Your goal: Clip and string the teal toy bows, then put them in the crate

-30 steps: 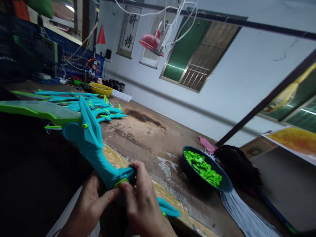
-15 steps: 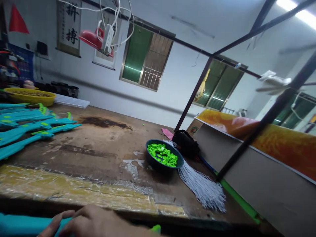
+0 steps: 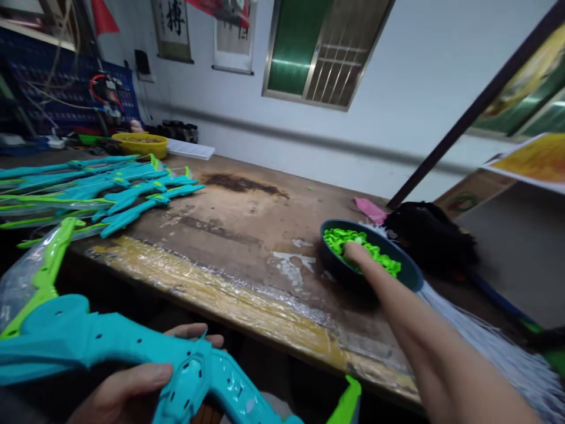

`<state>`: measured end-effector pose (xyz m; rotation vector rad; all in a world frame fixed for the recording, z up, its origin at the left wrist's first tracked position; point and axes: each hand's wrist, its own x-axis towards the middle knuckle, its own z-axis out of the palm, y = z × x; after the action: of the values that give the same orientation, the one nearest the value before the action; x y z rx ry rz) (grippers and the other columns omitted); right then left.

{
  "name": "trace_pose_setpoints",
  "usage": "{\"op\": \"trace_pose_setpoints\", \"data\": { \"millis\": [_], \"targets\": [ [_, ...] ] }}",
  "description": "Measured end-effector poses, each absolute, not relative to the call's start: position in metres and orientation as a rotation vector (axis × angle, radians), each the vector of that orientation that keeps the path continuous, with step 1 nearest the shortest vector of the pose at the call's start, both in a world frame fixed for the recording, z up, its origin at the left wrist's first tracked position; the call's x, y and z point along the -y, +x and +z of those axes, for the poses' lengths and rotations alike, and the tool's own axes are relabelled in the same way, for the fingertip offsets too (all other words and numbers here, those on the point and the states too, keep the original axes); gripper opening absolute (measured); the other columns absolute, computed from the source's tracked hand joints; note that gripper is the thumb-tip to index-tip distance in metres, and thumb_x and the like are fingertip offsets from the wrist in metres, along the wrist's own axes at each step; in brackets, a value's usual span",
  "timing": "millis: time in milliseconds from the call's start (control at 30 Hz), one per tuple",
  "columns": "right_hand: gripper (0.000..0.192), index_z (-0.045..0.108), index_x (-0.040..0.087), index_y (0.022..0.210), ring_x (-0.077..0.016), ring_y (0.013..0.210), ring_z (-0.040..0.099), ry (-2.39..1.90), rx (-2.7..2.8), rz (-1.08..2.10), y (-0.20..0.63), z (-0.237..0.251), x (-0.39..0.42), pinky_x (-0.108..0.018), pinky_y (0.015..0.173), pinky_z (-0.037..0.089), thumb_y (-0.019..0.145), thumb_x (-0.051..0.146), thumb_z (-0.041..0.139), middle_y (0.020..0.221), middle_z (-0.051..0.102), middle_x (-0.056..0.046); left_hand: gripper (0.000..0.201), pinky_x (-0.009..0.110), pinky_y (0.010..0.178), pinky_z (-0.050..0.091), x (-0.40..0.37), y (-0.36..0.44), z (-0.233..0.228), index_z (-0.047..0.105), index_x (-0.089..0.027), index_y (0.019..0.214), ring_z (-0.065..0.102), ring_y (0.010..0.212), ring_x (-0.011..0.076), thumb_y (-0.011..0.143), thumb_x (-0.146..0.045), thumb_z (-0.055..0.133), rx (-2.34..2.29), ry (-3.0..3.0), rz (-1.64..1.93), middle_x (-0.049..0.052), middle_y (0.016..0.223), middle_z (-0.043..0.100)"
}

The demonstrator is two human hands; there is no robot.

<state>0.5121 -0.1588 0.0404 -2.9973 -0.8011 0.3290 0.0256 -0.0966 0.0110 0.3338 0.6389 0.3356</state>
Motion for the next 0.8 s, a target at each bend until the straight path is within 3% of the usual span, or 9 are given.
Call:
{"op": "trace_pose_setpoints", "data": {
  "millis": [167, 267, 367, 467, 633, 800],
  "targets": [
    [0.033, 0.068, 0.010, 0.108, -0.0204, 0.103, 0.066, -3.119, 0.724, 0.404, 0.546, 0.024, 0.161, -0.032, 0.082, 0.054, 0.109, 0.026, 0.039, 0.112, 0.065, -0.007, 0.040, 0.062, 0.102, 0.045, 0.090, 0.031, 0.014, 0.077, -0.018, 0.107, 0.069, 0.107, 0.0440, 0.068, -0.029, 0.077, -0.554, 0.415, 0.362, 0.021, 0.123, 0.072],
    [0.041, 0.069, 0.010, 0.106, -0.0219, 0.105, 0.066, -3.142, 0.647, 0.441, 0.557, 0.022, 0.167, -0.032, 0.084, 0.054, 0.110, 0.031, 0.034, 0.109, 0.065, -0.006, 0.051, 0.063, 0.104, 0.043, 0.088, 0.034, 0.013, 0.071, -0.019, 0.121, 0.068, 0.109, 0.0432, 0.072, -0.027, 0.077, -0.480, 0.406, 0.365, 0.022, 0.124, 0.071],
    [0.028, 0.068, 0.012, 0.107, -0.0211, 0.100, 0.067, -3.109, 0.601, 0.443, 0.560, 0.023, 0.173, -0.033, 0.081, 0.056, 0.106, 0.030, 0.047, 0.107, 0.066, -0.005, 0.060, 0.059, 0.107, 0.042, 0.086, 0.033, 0.006, 0.062, -0.016, 0.135, 0.065, 0.117, 0.0423, 0.077, -0.025, 0.073, -0.434, 0.414, 0.322, 0.022, 0.129, 0.069],
    [0.019, 0.068, 0.015, 0.107, -0.0207, 0.094, 0.068, -3.037, 0.569, 0.374, 0.554, 0.030, 0.183, -0.033, 0.078, 0.058, 0.095, 0.030, 0.068, 0.107, 0.067, -0.005, 0.056, 0.052, 0.109, 0.043, 0.083, 0.030, -0.003, 0.061, -0.012, 0.135, 0.065, 0.119, 0.0390, 0.081, -0.021, 0.072, -0.427, 0.463, 0.305, 0.022, 0.128, 0.069],
    [0.017, 0.068, 0.017, 0.094, -0.0172, 0.087, 0.067, -2.868, 0.460, 0.146, 0.536, 0.059, 0.207, -0.031, 0.076, 0.056, 0.096, 0.034, 0.067, 0.097, 0.068, -0.004, 0.044, 0.042, 0.111, 0.044, 0.079, 0.031, -0.008, 0.063, -0.007, 0.129, 0.062, 0.125, 0.0318, 0.087, -0.018, 0.069, -0.527, 0.418, 0.417, 0.020, 0.126, 0.071],
    [0.022, 0.063, 0.015, 0.082, -0.0093, 0.060, 0.059, -2.467, 0.453, 0.140, 0.501, 0.098, 0.210, -0.021, 0.056, 0.048, 0.099, 0.029, 0.062, 0.074, 0.060, 0.002, 0.046, 0.064, 0.098, 0.051, 0.086, 0.039, 0.002, 0.055, -0.011, 0.136, 0.065, 0.117, 0.0343, 0.092, -0.017, 0.065, -0.600, 0.348, 0.458, 0.018, 0.130, 0.068]
  ]
}}
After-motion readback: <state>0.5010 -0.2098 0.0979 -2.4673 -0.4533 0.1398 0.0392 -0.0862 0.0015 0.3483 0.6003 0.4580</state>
